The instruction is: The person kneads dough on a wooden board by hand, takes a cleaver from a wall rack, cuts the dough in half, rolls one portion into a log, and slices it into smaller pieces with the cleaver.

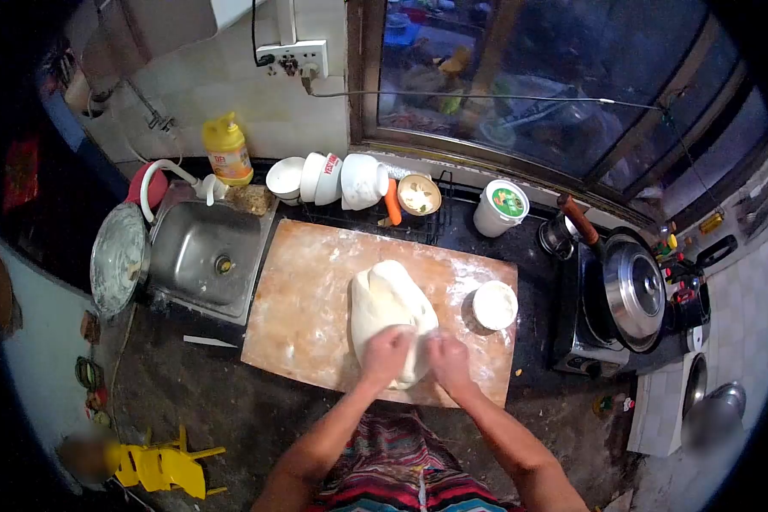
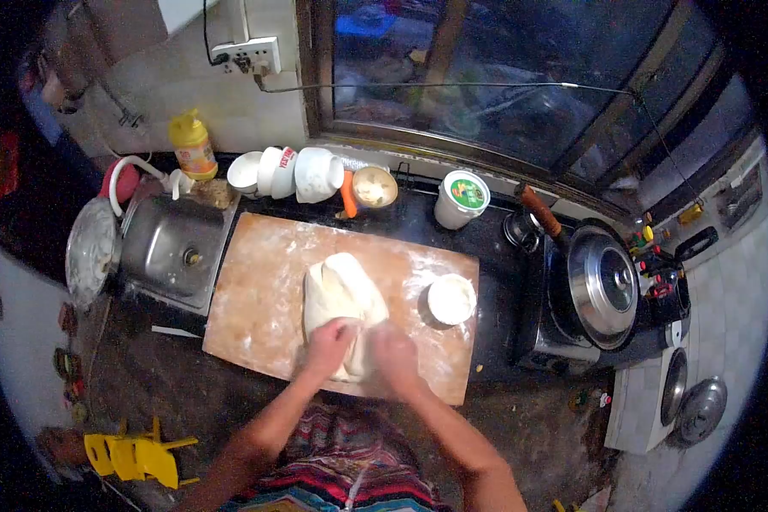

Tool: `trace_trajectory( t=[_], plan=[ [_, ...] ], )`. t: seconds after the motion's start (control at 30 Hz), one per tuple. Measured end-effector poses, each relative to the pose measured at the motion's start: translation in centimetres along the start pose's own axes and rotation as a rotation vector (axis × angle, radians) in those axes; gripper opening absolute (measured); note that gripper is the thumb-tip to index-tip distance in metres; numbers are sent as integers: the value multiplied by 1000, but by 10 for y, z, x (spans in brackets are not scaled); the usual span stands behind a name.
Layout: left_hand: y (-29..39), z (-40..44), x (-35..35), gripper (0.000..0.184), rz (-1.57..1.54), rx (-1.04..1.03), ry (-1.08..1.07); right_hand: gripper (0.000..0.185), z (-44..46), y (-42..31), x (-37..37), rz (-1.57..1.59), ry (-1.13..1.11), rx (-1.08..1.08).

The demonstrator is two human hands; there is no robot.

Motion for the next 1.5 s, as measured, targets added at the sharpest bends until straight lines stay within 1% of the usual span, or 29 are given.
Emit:
trace_trajectory(
  t=[0.07,0.1,0.13,0.2,0.27,0.37,0.47,0.57,0.67,0.77,0.8,0.87,0.9,1.0,1.1,1.17,1.23,1.27,1.37,1.43,1.5],
  plan=[
    [-25,15,41,40,232,-101,281,30,15,-21,-27,-53,-280,-28],
    [-25,26,64,47,390,-189,322,32,21,-31,-41,-79,-422,-44],
    [-24,38,86,56,548,-281,361,37,29,-34,-49,-104,-452,-97],
    [-79,87,106,67,462,-262,240,37,50,-27,-66,-122,-441,-95],
    [-80,113,112,81,404,-276,103,39,69,-26,-76,-129,-432,-121],
    [-34,157,91,75,452,-461,-42,42,100,-26,-81,-98,-446,-208],
    [-24,200,69,66,661,-223,-165,43,121,-7,-94,-55,-342,-240],
    [-34,236,61,54,627,-391,-121,45,140,-1,-98,-3,-319,-228],
    [-33,235,59,45,604,-285,-67,43,139,5,-92,160,-371,-344],
    [-4,170,57,40,664,-331,-44,35,115,-25,-45,537,-770,-577],
    [12,140,55,29,649,-446,63,28,110,-18,-32,457,-757,-487],
    [44,69,43,31,849,-462,22,29,103,0,-7,445,-503,-519],
    [49,43,33,32,948,-470,5,31,101,5,4,436,-375,-529],
    [36,-33,12,22,971,-853,301,38,93,-43,18,84,-4,46],
    [16,-61,15,20,702,-650,296,45,47,-41,-27,-42,-39,309],
    [-1,-58,20,37,761,-590,410,49,14,-40,-30,-38,30,371],
    [2,-48,18,45,897,-606,624,51,-14,-32,-37,-88,61,414],
    [-20,-41,8,47,998,-549,620,51,-25,-25,-44,-65,138,447],
    [-50,-45,-6,48,915,-656,730,52,-39,-13,-49,-124,68,476],
    [-53,-29,-4,49,911,-662,722,53,-27,-7,-53,-153,79,463],
    [-50,5,6,49,908,-668,709,53,4,-4,-62,-166,112,443]
  ],
)
Point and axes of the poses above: each hand's wrist, its own z-axis towards the middle knuckle, its own x-axis out of the back of the hand, y = z × x, the point moved 5 cm from there along z, towards the middle knuckle, and after that the axes turned 5 degrees about z, right-handed, at the moved point
